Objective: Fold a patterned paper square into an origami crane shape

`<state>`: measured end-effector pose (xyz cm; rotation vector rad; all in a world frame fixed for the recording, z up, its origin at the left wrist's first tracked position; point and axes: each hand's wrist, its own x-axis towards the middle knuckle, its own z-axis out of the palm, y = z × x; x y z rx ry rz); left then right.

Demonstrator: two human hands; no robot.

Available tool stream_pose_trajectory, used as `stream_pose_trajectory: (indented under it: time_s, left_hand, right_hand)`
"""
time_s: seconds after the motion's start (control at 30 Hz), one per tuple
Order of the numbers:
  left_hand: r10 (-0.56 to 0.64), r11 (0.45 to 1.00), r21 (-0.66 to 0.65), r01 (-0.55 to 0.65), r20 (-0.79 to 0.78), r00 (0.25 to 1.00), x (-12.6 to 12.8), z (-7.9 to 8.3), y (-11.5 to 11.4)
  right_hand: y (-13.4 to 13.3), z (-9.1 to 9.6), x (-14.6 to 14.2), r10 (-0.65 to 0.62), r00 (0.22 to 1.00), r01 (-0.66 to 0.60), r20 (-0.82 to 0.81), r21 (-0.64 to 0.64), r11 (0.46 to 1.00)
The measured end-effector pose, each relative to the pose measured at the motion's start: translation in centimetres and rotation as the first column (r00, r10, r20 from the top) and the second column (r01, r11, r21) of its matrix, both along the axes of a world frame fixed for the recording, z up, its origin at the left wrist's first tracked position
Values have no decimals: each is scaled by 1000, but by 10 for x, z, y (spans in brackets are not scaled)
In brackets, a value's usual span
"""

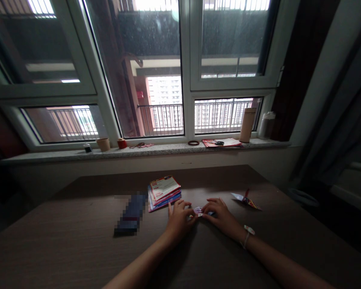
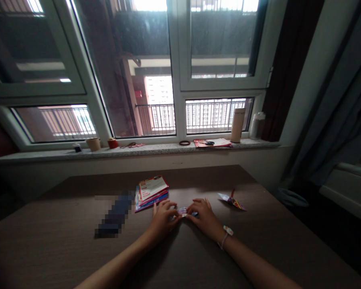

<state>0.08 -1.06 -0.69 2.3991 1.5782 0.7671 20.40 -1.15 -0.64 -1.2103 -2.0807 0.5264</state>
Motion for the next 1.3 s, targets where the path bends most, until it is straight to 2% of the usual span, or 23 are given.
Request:
stream_pose_trajectory:
  time_s: [0.27,0.57,0.8,1.07,1.3]
  left_hand:
    - [11,1000,-21,-11,4,1000,0,-2,1]
    - [35,999,-38,-35,11,999,1,6,-2]
    - [82,996,-36,-81,29,996,5,5,2]
    - [84,991,-105,-80,34,996,4,6,3]
    - [87,990,-113,-85,15,996,3,7,3]
  right_hand:
    - [-1,-1,1,-42,996,37,79,69,997]
    - [5,-2,-1,-96,994,96,44,-12,995]
    - [7,-3,-5,-129,991,131,39,-47,990]
    - [8,1,-8,-164,985,169,52,-113,979]
    - [7,1,-8,-171,984,175,39,-120,977]
